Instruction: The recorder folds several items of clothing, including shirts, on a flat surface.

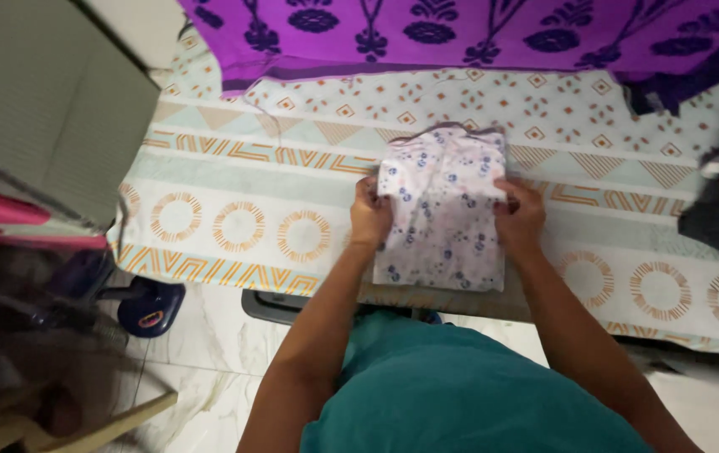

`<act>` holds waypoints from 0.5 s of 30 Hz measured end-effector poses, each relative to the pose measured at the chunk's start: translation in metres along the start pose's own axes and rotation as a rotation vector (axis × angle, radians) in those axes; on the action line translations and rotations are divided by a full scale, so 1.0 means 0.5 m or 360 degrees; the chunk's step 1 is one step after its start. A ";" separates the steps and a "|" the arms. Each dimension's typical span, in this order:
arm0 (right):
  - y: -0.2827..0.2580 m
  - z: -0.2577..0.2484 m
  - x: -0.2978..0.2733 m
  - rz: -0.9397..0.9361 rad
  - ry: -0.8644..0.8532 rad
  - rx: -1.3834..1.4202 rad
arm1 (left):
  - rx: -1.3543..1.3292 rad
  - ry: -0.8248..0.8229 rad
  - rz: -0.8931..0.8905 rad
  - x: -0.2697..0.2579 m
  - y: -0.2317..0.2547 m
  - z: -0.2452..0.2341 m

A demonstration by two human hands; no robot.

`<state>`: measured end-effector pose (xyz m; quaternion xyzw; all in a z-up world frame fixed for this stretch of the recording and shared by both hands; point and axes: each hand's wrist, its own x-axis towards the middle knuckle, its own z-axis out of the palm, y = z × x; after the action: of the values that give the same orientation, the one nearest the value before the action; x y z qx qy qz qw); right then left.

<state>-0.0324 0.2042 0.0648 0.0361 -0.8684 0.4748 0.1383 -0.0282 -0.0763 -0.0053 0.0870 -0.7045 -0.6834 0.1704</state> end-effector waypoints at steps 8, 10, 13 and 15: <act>-0.046 0.088 -0.056 -0.0541 -0.0049 -0.0301 | 0.0886 -0.0342 0.1014 -0.079 0.054 0.096; -0.064 0.109 -0.076 -0.0332 -0.0314 -0.0042 | 0.0755 -0.0976 0.0751 -0.110 0.090 0.104; -0.110 0.083 -0.076 -0.0199 -0.0537 -0.1078 | 0.1592 -0.0777 0.1018 -0.102 0.112 0.090; -0.104 0.072 -0.084 -0.0227 -0.0484 -0.1092 | 0.1648 -0.0915 0.0755 -0.065 0.201 0.070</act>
<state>0.0108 0.1429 0.0773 0.1181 -0.9828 0.1349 0.0445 0.0004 -0.0269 0.0905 -0.1873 -0.9612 -0.1942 0.0571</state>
